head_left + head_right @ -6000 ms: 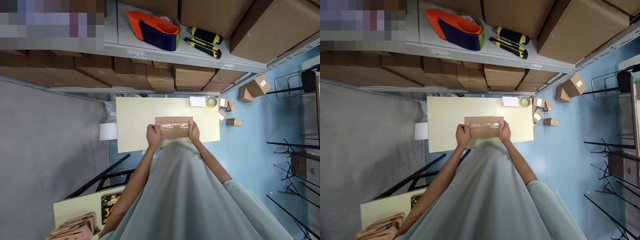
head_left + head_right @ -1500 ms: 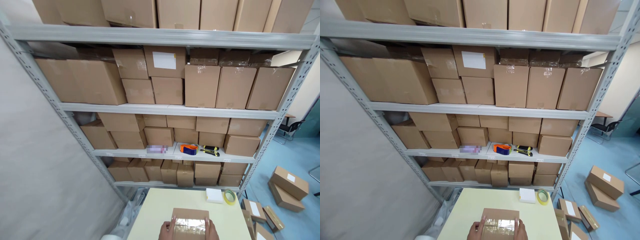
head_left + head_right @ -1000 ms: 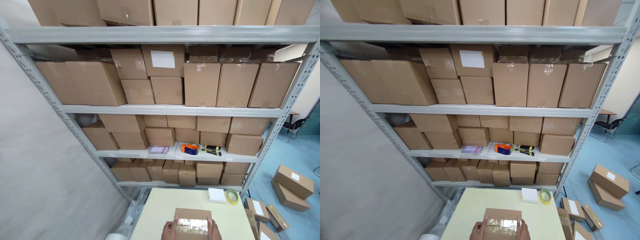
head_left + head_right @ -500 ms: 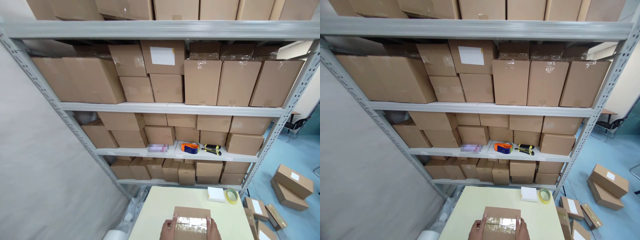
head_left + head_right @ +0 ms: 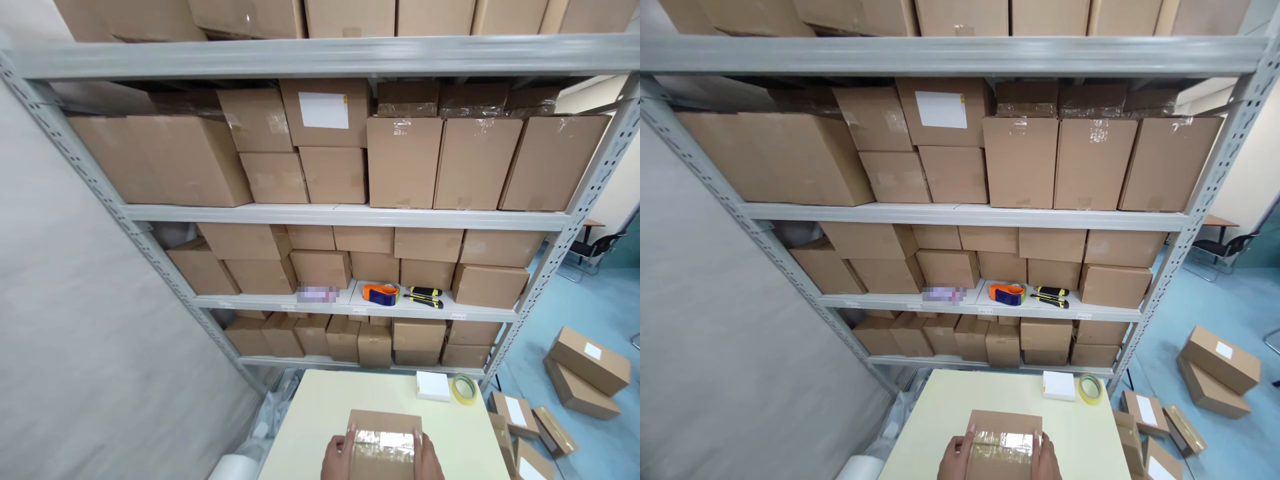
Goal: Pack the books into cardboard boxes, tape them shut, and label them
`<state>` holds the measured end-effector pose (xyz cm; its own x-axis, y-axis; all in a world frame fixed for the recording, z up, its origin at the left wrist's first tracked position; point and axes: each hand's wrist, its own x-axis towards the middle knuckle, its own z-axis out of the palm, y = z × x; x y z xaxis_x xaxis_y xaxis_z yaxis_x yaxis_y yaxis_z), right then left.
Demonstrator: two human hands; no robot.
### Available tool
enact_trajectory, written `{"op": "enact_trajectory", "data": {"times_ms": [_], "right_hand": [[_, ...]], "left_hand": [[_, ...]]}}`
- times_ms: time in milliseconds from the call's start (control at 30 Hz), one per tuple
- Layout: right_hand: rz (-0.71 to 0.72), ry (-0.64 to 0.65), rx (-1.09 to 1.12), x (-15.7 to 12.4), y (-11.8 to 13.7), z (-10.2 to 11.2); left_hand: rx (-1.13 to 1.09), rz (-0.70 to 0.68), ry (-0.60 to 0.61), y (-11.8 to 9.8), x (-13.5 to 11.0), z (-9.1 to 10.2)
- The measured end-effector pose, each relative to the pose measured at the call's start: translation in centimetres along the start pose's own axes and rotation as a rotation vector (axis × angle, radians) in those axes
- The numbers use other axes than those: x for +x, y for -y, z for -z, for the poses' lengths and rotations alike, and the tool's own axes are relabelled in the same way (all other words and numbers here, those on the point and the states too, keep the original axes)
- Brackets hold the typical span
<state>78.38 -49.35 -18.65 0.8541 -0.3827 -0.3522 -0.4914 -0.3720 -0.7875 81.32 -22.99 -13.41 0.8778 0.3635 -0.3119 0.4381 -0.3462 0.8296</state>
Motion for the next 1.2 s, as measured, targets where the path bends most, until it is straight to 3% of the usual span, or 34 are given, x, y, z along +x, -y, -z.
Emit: {"op": "enact_trajectory", "data": {"times_ms": [867,1033,1200], "right_hand": [[0.017,0.003,-0.006,-1.2,0.9,0.4],[0.033,0.026,0.034,-1.5,1.1,1.9],[0.007,0.207,0.236,-2.6,0.4,4.7]], "left_hand": [[-0.01,0.007,-0.002,0.2,0.0,-0.1],[-0.018,0.0,0.012,-0.3,-0.3,0.2],[-0.125,-0.049,0.117,0.2,-1.0,1.2]]}}
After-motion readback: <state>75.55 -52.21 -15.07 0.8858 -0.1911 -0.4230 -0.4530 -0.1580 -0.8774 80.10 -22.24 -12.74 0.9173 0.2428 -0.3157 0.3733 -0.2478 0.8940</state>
